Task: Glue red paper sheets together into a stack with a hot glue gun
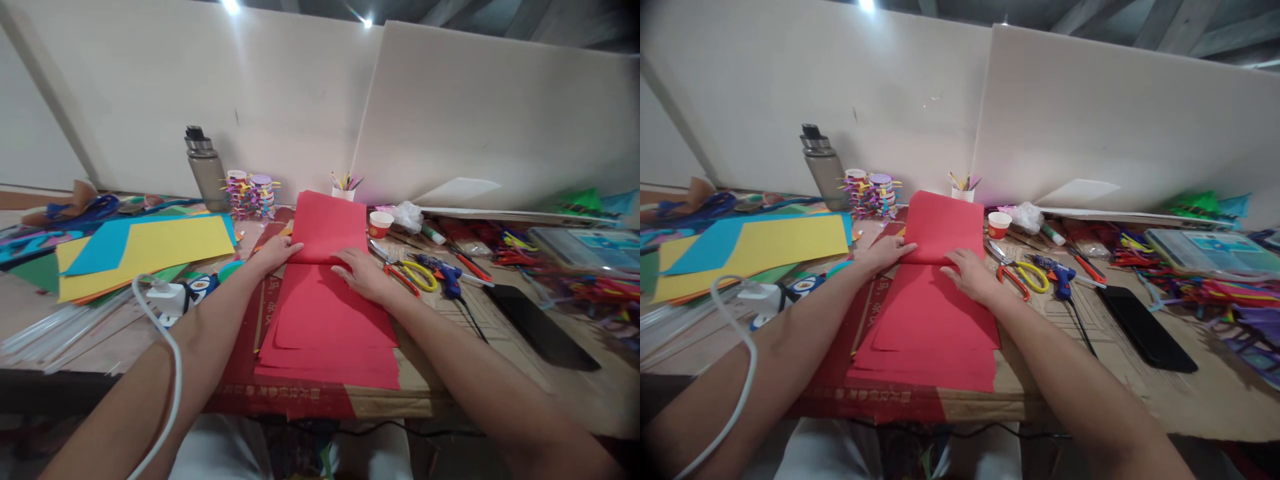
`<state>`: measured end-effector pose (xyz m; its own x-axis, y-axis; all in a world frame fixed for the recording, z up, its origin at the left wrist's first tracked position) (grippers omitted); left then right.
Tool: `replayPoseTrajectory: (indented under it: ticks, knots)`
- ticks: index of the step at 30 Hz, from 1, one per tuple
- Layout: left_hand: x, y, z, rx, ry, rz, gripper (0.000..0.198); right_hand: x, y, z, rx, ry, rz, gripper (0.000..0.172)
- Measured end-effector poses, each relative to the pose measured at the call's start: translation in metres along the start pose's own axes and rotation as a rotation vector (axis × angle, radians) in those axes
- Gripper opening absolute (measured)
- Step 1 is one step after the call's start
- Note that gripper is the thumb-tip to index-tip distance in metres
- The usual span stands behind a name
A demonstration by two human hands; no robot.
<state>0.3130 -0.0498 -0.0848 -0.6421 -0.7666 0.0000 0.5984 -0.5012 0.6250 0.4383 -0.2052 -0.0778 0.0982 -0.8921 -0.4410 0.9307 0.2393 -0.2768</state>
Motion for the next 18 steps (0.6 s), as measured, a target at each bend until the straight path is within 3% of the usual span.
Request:
replayPoseTrajectory:
  ticks: [4,9,14,18]
  knots:
    - [0.002,0.002,-0.005,0.083,-0.056,-0.011,0.04,0.0,0.002,-0.001,-0.009,-0.027,-0.004,0.028]
    - [0.0,0.001,-0.004,0.057,-0.011,-0.038,0.035,0.0,0.02,0.021,-0.033,0.15,-0.113,0.027]
    - [-0.005,-0.003,-0.005,0.033,0.02,-0.069,0.038,0.014,0.062,0.066,-0.008,0.364,-0.38,0.025]
    - [-0.006,-0.002,-0.005,0.048,0.022,-0.085,0.04,0.05,0.104,0.107,0.276,0.317,-0.695,0.027]
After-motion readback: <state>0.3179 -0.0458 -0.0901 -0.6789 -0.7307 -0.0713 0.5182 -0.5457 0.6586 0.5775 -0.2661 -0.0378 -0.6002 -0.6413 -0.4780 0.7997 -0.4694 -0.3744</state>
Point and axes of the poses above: each hand's wrist, its own x-axis away from the middle knuckle, its own z-axis out of the back of the hand, y = z × x, the point moved 7 cm from there along -x, towards the middle knuckle, and after that the axes turned 3 degrees about z, right-handed, at the moved point
